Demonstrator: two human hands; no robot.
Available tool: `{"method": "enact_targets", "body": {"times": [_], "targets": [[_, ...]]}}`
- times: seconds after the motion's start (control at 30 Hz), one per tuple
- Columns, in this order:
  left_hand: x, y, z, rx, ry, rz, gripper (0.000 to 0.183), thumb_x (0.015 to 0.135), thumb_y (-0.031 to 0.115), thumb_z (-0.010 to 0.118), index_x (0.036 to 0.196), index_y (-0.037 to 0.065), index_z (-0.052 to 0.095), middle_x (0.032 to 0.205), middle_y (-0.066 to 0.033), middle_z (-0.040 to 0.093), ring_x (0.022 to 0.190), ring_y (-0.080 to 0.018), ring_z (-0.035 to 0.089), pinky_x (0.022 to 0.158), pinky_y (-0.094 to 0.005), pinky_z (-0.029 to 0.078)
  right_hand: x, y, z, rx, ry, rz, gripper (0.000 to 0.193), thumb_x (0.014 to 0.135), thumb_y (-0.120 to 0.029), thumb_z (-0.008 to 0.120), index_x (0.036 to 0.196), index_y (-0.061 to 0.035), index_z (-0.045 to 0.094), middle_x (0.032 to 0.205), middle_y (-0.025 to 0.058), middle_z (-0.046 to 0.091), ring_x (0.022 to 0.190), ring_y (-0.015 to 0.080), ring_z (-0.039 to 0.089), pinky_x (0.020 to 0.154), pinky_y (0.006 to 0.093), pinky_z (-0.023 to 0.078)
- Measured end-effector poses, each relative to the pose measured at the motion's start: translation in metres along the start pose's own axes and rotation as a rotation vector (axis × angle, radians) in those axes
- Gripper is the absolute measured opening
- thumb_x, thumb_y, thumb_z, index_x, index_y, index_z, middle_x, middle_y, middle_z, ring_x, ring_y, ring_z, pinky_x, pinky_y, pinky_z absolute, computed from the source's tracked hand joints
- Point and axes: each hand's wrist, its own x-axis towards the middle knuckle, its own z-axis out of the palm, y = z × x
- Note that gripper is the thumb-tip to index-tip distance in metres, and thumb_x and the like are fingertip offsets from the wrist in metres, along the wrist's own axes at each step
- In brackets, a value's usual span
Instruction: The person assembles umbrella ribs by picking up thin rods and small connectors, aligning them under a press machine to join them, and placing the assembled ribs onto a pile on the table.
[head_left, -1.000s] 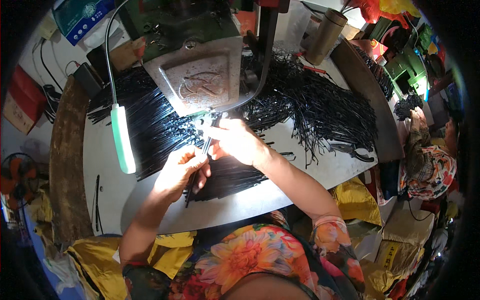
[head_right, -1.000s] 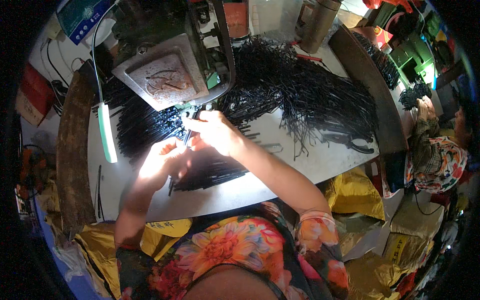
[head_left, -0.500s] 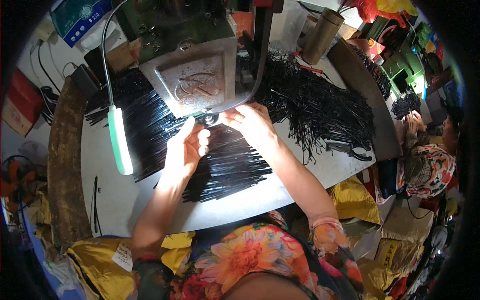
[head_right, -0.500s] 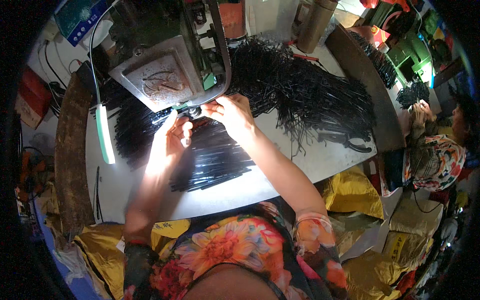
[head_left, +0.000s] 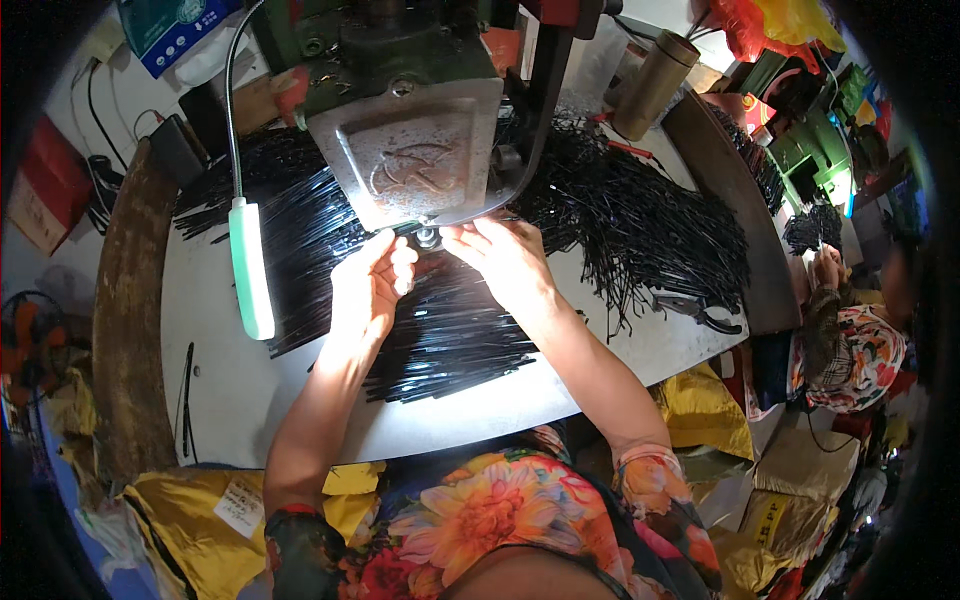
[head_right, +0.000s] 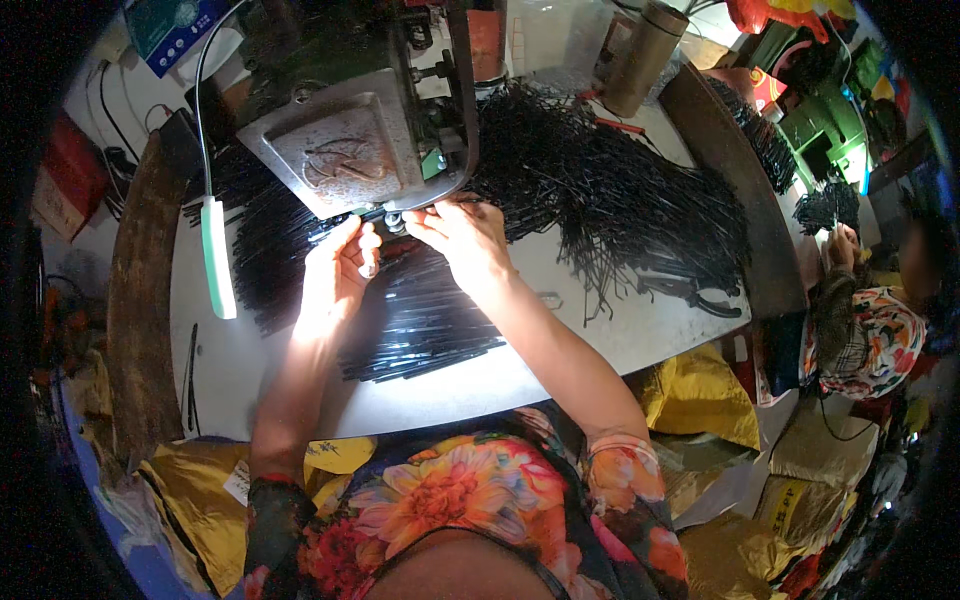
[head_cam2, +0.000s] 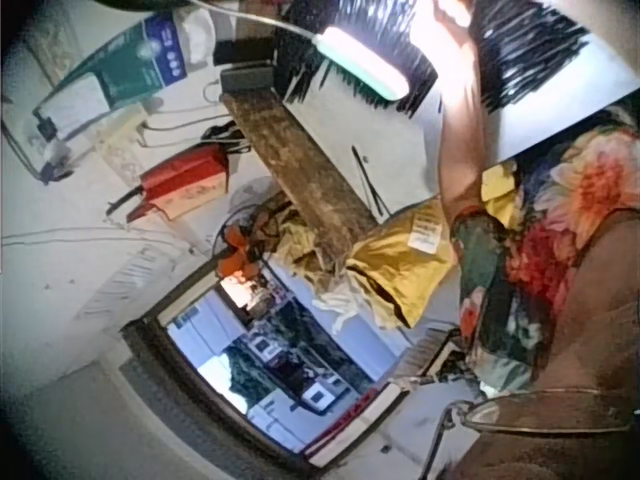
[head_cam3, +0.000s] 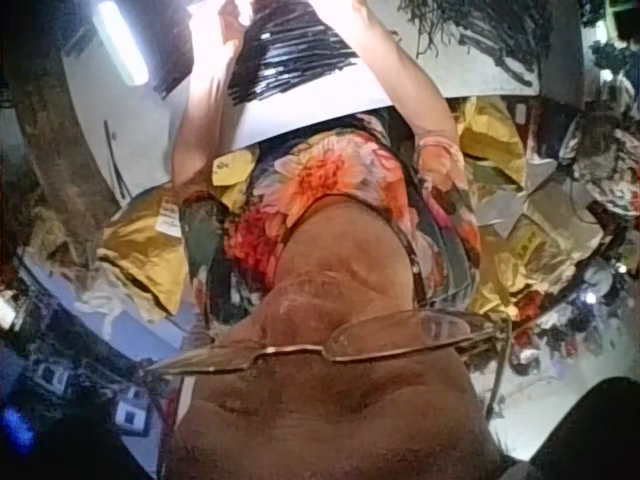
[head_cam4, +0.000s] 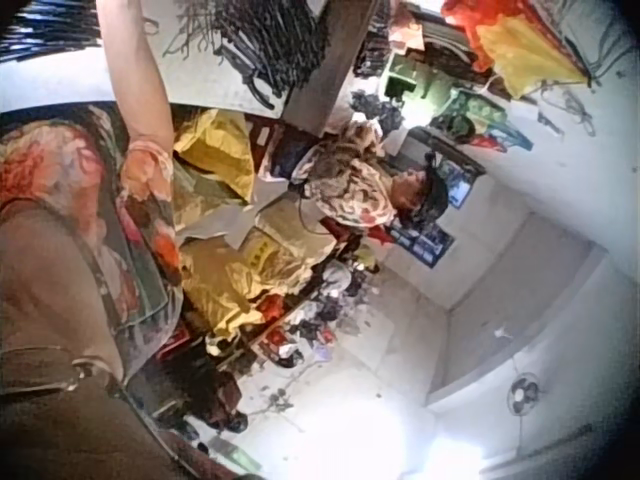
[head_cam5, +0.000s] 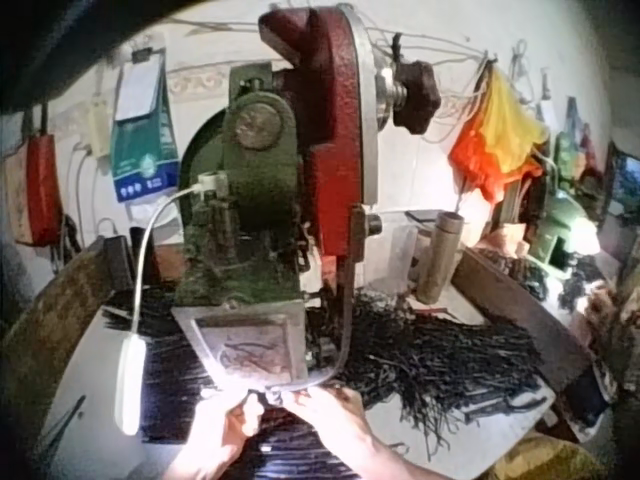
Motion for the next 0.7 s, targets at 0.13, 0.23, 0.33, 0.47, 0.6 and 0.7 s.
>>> {"method": "enact_targets", "body": {"times": [0.13, 0.23, 0.33, 0.47, 0.6, 0.7], "targets": [[-0.0009, -0.0022, -0.0014, 0.021, -0.009, 0.01, 0.019, 0.082, 0.015, 0.05, 0.083, -0.003, 0.054, 0.069, -0.0104, 0.058, 0.055, -0.0126, 0.054, 0.049, -0.0206, 0.045, 0.0034, 0.0032, -0.0032, -0.013, -0.021, -0.021, 0.018, 0.081, -0.004, 0.046, 0.088, 0.0125, 0.047, 0.089, 0.0229, 0.054, 0.084, 0.0299, 0.057, 0.08, 0.0384, 0.048], [-0.0014, -0.0058, -0.0024, 0.048, -0.004, 0.013, 0.019, 0.082, 0.016, 0.05, 0.084, -0.002, 0.054, 0.071, -0.0096, 0.058, 0.057, -0.0123, 0.053, 0.05, -0.0206, 0.044, 0.0044, 0.0065, -0.0063, 0.004, -0.052, -0.025, 0.018, 0.081, -0.004, 0.045, 0.088, 0.0129, 0.047, 0.09, 0.0233, 0.054, 0.084, 0.0303, 0.057, 0.08, 0.0387, 0.048], [-0.0039, -0.0075, -0.001, 0.081, 0.003, 0.001, 0.019, 0.082, 0.018, 0.05, 0.086, -0.001, 0.053, 0.073, -0.0085, 0.057, 0.06, -0.0118, 0.052, 0.052, -0.0205, 0.042, 0.0035, 0.0078, -0.0086, 0.028, -0.076, -0.056, 0.018, 0.082, -0.004, 0.044, 0.088, 0.013, 0.046, 0.09, 0.0237, 0.053, 0.085, 0.0309, 0.057, 0.08, 0.0391, 0.048], [-0.0055, -0.0053, 0.0001, 0.004, -0.012, 0.03, 0.02, 0.082, 0.015, 0.051, 0.083, -0.004, 0.054, 0.07, -0.012, 0.058, 0.055, -0.0139, 0.053, 0.049, -0.0215, 0.044, 0.0015, 0.0068, -0.0074, 0.026, -0.113, -0.085, 0.017, 0.082, -0.003, 0.044, 0.087, 0.0124, 0.046, 0.089, 0.0235, 0.053, 0.085, 0.0313, 0.057, 0.081, 0.0397, 0.048], [-0.0068, -0.0049, 0.0015, 0.018, 0.005, 0.024, 0.02, 0.082, 0.015, 0.051, 0.083, -0.004, 0.053, 0.07, -0.012, 0.058, 0.057, -0.0139, 0.053, 0.049, -0.0215, 0.044, 0.001, 0.0061, -0.0065, 0.066, -0.135, -0.072, 0.016, 0.08, -0.002, 0.045, 0.087, 0.0124, 0.048, 0.087, 0.0195, 0.055, 0.082, 0.024, 0.058, 0.076, 0.0307, 0.05], [-0.0066, -0.0077, 0.0003, -0.009, -0.007, 0.016, 0.019, 0.082, 0.015, 0.05, 0.083, -0.004, 0.053, 0.07, -0.012, 0.058, 0.056, -0.0142, 0.053, 0.05, -0.0217, 0.043, -0.0015, 0.0043, 0.0011, 0.0, -0.009, -0.03, 0.016, 0.081, -0.003, 0.046, 0.087, 0.0117, 0.049, 0.085, 0.0188, 0.055, 0.08, 0.024, 0.059, 0.076, 0.0305, 0.05]]}}
